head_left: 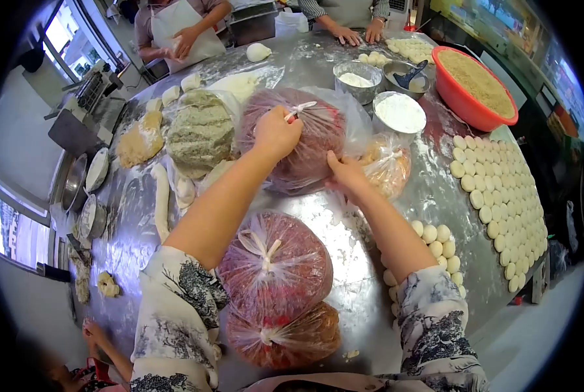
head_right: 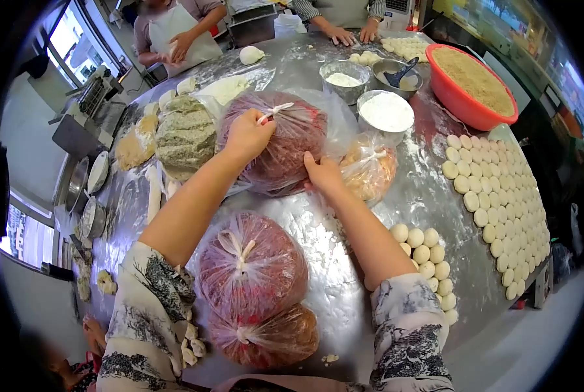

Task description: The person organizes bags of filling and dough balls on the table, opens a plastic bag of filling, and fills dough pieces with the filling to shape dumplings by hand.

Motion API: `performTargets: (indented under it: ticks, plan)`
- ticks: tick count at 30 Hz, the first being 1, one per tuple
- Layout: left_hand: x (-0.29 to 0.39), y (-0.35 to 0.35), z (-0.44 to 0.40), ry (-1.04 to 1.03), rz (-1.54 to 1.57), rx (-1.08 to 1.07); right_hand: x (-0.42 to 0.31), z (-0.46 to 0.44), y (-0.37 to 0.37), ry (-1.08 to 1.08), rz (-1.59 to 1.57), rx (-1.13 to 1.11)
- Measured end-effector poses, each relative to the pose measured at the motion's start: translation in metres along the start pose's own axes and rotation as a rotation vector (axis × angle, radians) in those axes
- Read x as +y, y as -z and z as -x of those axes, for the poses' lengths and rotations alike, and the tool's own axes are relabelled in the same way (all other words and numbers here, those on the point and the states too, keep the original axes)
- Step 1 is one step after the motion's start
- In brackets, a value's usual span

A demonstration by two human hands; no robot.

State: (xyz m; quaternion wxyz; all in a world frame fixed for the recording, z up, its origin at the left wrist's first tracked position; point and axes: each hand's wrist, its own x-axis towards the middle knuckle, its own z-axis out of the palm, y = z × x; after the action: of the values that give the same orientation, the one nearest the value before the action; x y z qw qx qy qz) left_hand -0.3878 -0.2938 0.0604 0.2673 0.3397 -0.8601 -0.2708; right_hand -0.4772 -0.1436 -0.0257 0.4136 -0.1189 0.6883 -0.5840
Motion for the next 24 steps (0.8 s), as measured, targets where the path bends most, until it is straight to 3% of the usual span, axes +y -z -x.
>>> performTargets:
  ticks: [3,6,12,16,20,21,24]
  plan:
    - [0.000,0.009,0.005,-0.003,0.079,-0.082,0.001,0.007,0.009,0.078,-0.048,-0.109]
    - [-0.005,0.009,0.009,-0.062,0.134,-0.034,-0.007,0.018,0.005,0.077,-0.127,-0.116]
    - [-0.057,0.020,0.027,-0.037,0.258,-0.053,-0.002,0.029,0.005,0.100,0.149,-0.132]
    - [-0.054,0.018,0.023,-0.188,0.120,0.025,-0.003,0.051,-0.011,0.317,0.381,-0.068]
    - [-0.032,0.011,0.039,-0.097,0.132,0.047,-0.003,0.101,-0.021,0.551,0.768,0.107]
    - [-0.042,0.009,0.049,-0.318,0.094,0.156,-0.002,0.121,-0.025,0.619,0.822,0.135]
    - [-0.041,0.047,0.097,-0.394,0.091,0.279,-0.011,0.177,-0.030,0.647,0.842,-0.275]
